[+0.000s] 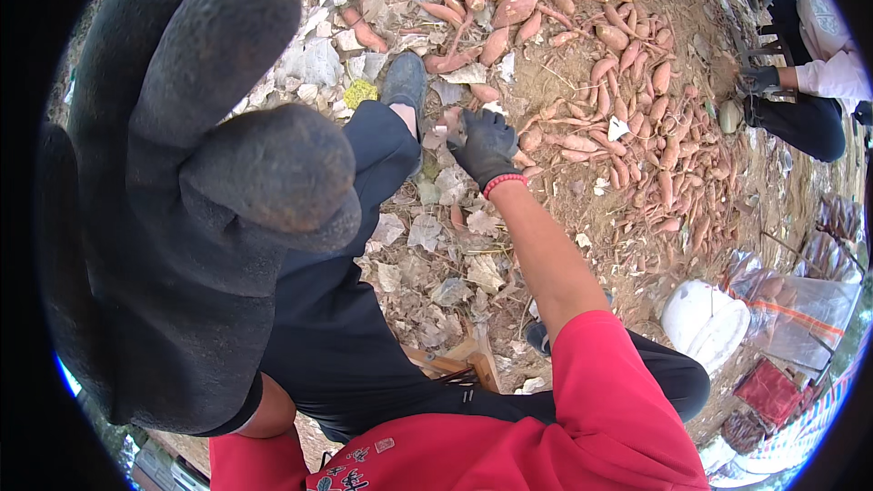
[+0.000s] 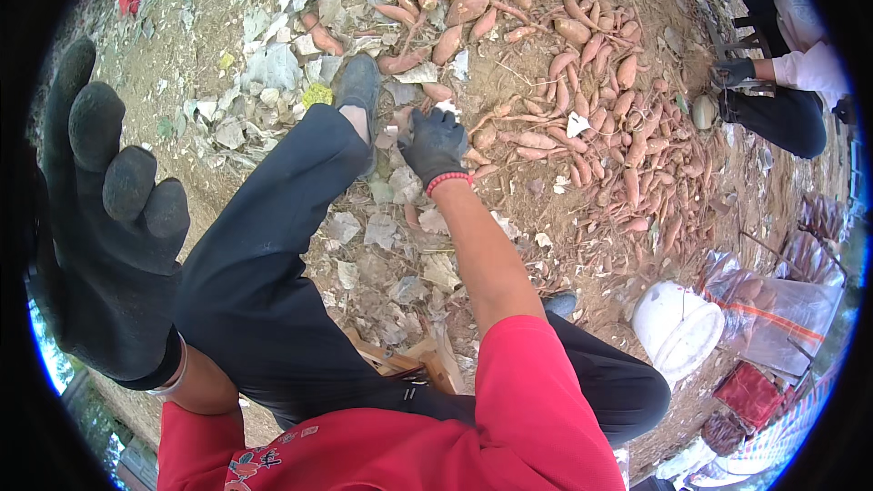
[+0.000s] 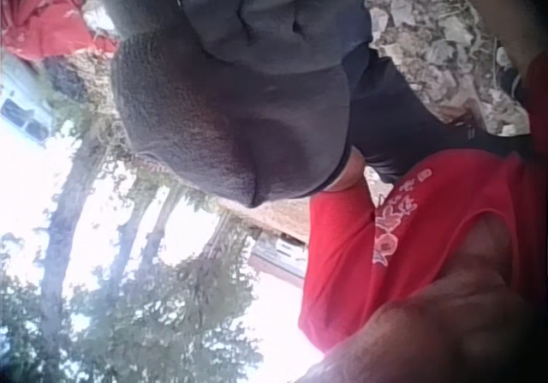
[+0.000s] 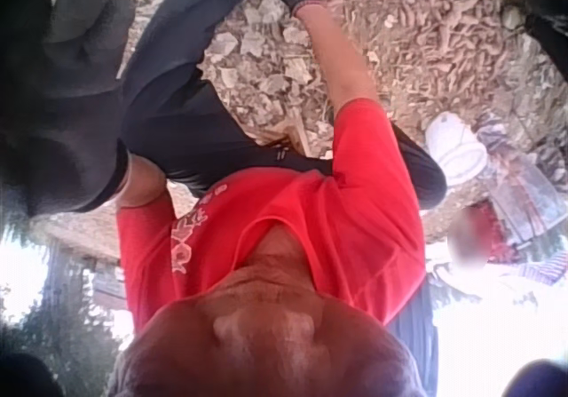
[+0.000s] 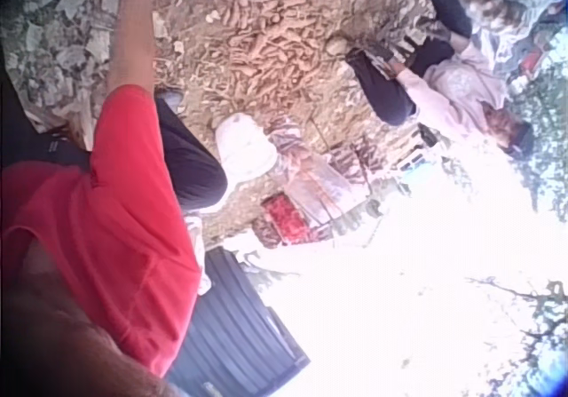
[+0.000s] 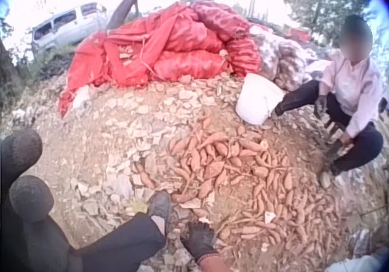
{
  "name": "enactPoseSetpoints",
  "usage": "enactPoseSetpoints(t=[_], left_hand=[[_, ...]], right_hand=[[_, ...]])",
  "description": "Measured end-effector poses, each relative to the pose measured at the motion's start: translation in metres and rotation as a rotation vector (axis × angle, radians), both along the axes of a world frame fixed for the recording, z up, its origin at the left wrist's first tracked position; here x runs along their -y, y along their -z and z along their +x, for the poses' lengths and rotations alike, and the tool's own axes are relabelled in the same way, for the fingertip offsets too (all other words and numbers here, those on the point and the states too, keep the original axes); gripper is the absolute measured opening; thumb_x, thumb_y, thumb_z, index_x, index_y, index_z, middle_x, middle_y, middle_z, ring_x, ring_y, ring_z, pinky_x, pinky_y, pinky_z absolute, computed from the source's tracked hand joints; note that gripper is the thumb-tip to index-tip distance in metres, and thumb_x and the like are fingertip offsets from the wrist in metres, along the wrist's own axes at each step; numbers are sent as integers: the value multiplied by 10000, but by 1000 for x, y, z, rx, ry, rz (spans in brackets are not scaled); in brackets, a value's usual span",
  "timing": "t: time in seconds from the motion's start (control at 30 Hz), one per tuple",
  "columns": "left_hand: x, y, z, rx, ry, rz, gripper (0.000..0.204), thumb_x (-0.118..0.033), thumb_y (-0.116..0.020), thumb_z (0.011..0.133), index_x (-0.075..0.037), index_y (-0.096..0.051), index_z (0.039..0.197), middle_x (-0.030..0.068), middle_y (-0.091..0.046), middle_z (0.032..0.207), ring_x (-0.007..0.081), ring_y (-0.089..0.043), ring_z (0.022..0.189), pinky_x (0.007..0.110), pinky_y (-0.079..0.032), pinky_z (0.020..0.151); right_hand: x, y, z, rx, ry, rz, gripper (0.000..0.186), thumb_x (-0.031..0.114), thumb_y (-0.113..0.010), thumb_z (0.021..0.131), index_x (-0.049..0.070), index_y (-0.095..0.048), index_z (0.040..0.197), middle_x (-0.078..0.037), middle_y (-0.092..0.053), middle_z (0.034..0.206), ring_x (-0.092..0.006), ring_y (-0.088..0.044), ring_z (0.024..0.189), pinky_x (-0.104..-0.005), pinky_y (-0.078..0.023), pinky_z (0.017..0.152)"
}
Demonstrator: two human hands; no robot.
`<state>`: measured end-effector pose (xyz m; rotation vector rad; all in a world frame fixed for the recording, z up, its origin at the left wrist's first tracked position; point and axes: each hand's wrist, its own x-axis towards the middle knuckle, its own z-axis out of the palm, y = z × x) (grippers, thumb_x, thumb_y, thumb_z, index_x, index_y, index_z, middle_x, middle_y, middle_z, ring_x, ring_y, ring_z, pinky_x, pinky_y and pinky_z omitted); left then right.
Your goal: The person sits on the ground and sorts harvested sweet potatoes by hand, picking them from a pile and placing them into a white bucket and a clear plastic bag. The person repeatedly transfers sweet potatoes between the bucket and the bag.
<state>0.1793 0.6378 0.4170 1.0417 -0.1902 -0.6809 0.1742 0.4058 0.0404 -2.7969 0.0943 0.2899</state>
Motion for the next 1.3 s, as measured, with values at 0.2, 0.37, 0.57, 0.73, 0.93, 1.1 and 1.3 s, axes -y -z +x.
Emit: enactPoseSetpoints(t=[0.2, 0.37, 0.57, 0.73, 0.93, 1.1, 1.3], left_hand=[[-17, -6, -10, 73, -113, 158, 659, -413, -294, 1025, -114, -32, 1551, 89, -345, 1542, 218, -497, 978, 404, -373, 937], [-39, -1, -9, 100, -207, 283, 657, -419, -279, 1022, -107, -48, 1552, 73, -390, 1520, 171, -469, 868, 355, -382, 812], [-12, 13, -7, 220, -69, 140, 649, -392, -290, 1021, -109, -48, 1553, 75, -403, 1513, 154, -466, 891, 340, -365, 786], [-2, 22, 4, 141, -8, 33, 627, -366, -270, 1028, -102, -49, 1552, 95, -390, 1516, 182, -464, 961, 363, -350, 853], [-4, 22, 5, 71, -34, 13, 606, -344, -245, 1034, -92, -52, 1549, 118, -374, 1519, 217, -456, 1037, 390, -326, 929], [-3, 25, 8, 54, -33, -44, 588, -325, -225, 1039, -84, -54, 1547, 138, -361, 1521, 246, -450, 1101, 412, -306, 992], [6, 17, 3, 27, -11, -117, 568, -302, -200, 1045, -74, -57, 1545, 162, -346, 1524, 281, -443, 1178, 440, -283, 1068]], right_hand=[[-50, -2, -138, -367, -732, 224, 214, 139, -640, 781, 117, -680, 990, -114, -647, 1011, -303, -632, 970, -438, -496, 835], [-9, -21, -74, -90, -187, 554, 316, 297, -605, 896, 109, -631, 1149, -150, -633, 1055, -325, -622, 958, -434, -498, 834], [37, 33, 49, 168, -256, -174, 331, 201, -613, 835, 200, -638, 1165, -109, -614, 1051, -300, -626, 953, -428, -521, 782], [34, 29, 64, 24, -291, -116, 294, 223, -661, 803, 200, -655, 1096, -127, -601, 1073, -329, -625, 955, -443, -524, 777], [-3, 27, 31, 27, -533, -94, 390, 267, -685, 804, 241, -642, 1191, -120, -497, 1297, -343, -477, 1224, -505, -413, 913], [-8, 25, 29, -96, -504, -205, 329, 264, -617, 855, 264, -642, 1184, -108, -536, 1220, -321, -523, 1154, -486, -427, 841], [-19, 39, 24, -115, -319, -165, 302, 261, -597, 880, 237, -624, 1179, -104, -562, 1188, -298, -588, 1082, -455, -500, 770]])
